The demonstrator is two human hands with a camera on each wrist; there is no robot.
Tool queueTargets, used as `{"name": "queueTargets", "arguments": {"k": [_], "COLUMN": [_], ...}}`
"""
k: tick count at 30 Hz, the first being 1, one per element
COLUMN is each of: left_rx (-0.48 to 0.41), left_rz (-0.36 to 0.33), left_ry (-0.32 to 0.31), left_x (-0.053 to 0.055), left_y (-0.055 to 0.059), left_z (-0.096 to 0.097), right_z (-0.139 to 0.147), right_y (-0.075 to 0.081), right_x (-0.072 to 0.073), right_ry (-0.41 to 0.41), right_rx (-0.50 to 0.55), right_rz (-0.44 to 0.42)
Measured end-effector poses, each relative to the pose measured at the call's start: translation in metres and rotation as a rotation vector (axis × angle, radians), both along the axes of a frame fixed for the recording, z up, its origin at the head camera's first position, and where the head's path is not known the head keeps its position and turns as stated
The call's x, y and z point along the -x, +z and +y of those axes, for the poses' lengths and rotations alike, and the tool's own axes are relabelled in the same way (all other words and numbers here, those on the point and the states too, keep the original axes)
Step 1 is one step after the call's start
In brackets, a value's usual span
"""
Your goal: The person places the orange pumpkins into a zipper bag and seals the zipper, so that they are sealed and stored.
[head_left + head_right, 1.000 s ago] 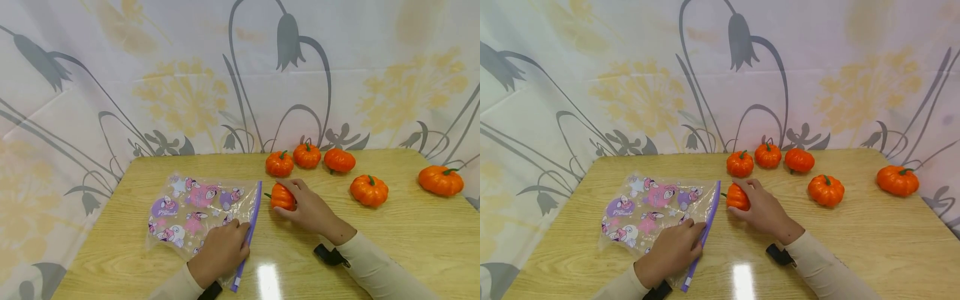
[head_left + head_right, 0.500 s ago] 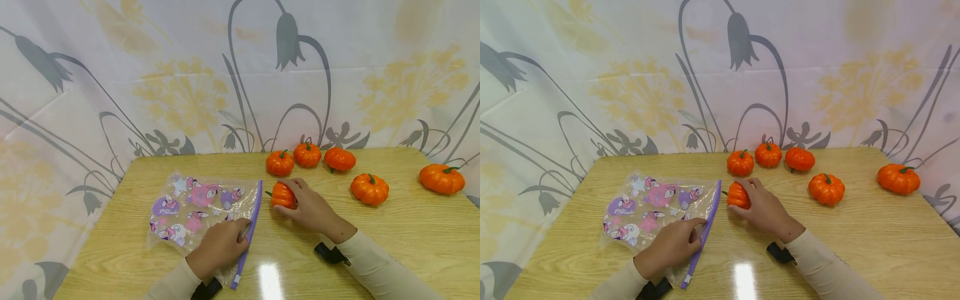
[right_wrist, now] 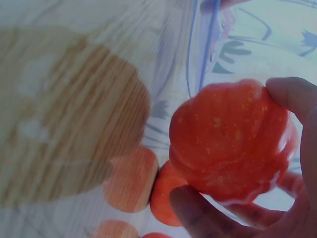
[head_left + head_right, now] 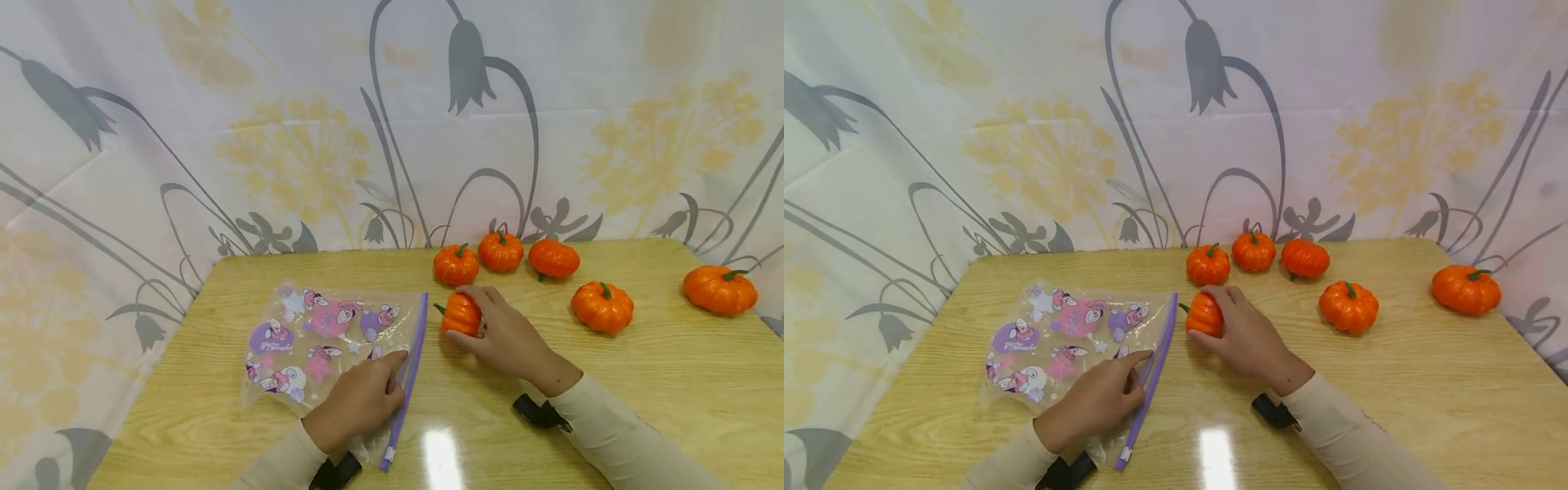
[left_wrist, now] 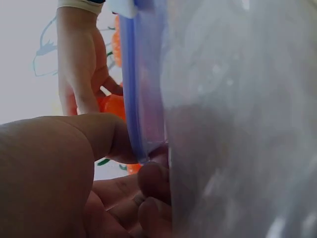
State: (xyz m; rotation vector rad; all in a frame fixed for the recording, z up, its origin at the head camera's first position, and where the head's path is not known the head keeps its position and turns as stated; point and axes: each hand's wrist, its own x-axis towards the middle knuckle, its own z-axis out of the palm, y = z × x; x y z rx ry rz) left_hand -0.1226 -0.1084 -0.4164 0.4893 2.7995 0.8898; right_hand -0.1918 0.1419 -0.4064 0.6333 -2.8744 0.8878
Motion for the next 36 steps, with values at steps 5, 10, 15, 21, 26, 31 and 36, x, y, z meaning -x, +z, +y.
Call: {"name": "queueTargets", "arguments": {"k": [5, 10, 15, 21, 26, 31, 36], "left_rx": [-0.007, -0.019, -0.051, -0.098, -0.147, -0.220, -0.275], "left_rz": [-0.038, -0.046, -0.048, -0.060, -0.031, -0.032, -0.037], "left_ry": [0.009, 0.015, 0.024, 0.031, 0.024, -0.003, -0.003], "left_x": [0.001, 0.002, 0.002, 0.003, 0.005, 0.005, 0.005], "left_y": [-0.001, -0.001, 0.000, -0.002, -0.001, -0.001, 0.001], "left_z": [0.001, 0.001, 0.001, 0.001, 0.002, 0.003, 0.004], "right_z": [-0.002, -0.004, -0.007, -0.010, -0.014, -0.015, -0.016], "right_y": [-0.002, -0.002, -0.003, -0.006, -0.004, -0.005, -0.006], "right_x": [-0.001, -0.001, -0.001, -0.005, -0.006, -0.007, -0.005], "right_ry": [-0.008, 0.003, 0.036, 0.063, 0.080, 0.090, 0.118], "right_rx": [0.070, 0.160, 0.219, 0.256, 0.291, 0.310, 0.337], "right_rz": [-0.001, -0.006, -0.040, -0.104, -0.124, -0.140, -0.110]}}
